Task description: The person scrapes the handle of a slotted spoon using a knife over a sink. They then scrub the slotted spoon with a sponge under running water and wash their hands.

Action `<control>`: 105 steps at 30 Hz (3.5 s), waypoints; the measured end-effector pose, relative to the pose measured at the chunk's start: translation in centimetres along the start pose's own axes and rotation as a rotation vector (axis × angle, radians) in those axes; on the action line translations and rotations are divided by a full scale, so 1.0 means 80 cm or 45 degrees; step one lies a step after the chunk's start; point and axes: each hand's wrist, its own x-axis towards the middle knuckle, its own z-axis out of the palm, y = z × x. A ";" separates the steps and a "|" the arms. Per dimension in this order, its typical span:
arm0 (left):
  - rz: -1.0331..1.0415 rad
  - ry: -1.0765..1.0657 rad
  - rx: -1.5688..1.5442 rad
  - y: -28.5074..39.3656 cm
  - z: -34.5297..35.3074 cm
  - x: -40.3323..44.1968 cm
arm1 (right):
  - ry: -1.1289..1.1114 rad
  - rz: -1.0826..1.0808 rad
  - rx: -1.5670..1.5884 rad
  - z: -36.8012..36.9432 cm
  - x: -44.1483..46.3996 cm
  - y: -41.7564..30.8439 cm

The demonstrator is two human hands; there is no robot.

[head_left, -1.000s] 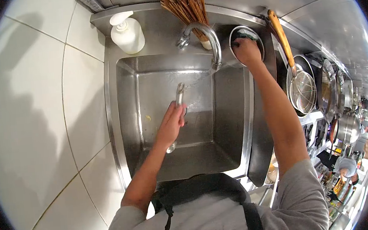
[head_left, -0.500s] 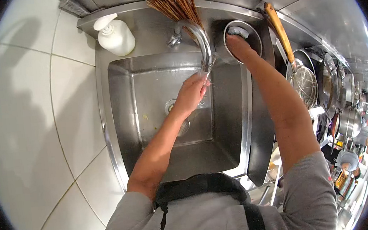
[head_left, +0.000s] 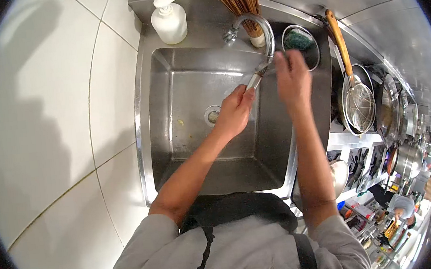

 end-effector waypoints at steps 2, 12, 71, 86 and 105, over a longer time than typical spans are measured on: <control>0.003 0.043 0.085 0.010 0.005 -0.006 | -0.116 0.201 0.506 0.021 -0.040 0.011; 0.114 0.106 0.318 0.029 -0.016 -0.037 | -0.530 0.701 1.256 0.013 -0.060 0.027; -0.847 -0.763 -0.963 0.045 -0.031 -0.065 | -0.459 0.359 0.846 0.001 -0.082 0.012; -0.729 -0.618 -0.972 0.018 -0.049 -0.076 | -0.604 0.957 1.302 -0.004 -0.084 0.008; -0.563 -0.598 -0.753 0.022 -0.036 -0.095 | -0.778 0.654 1.322 -0.020 -0.091 0.008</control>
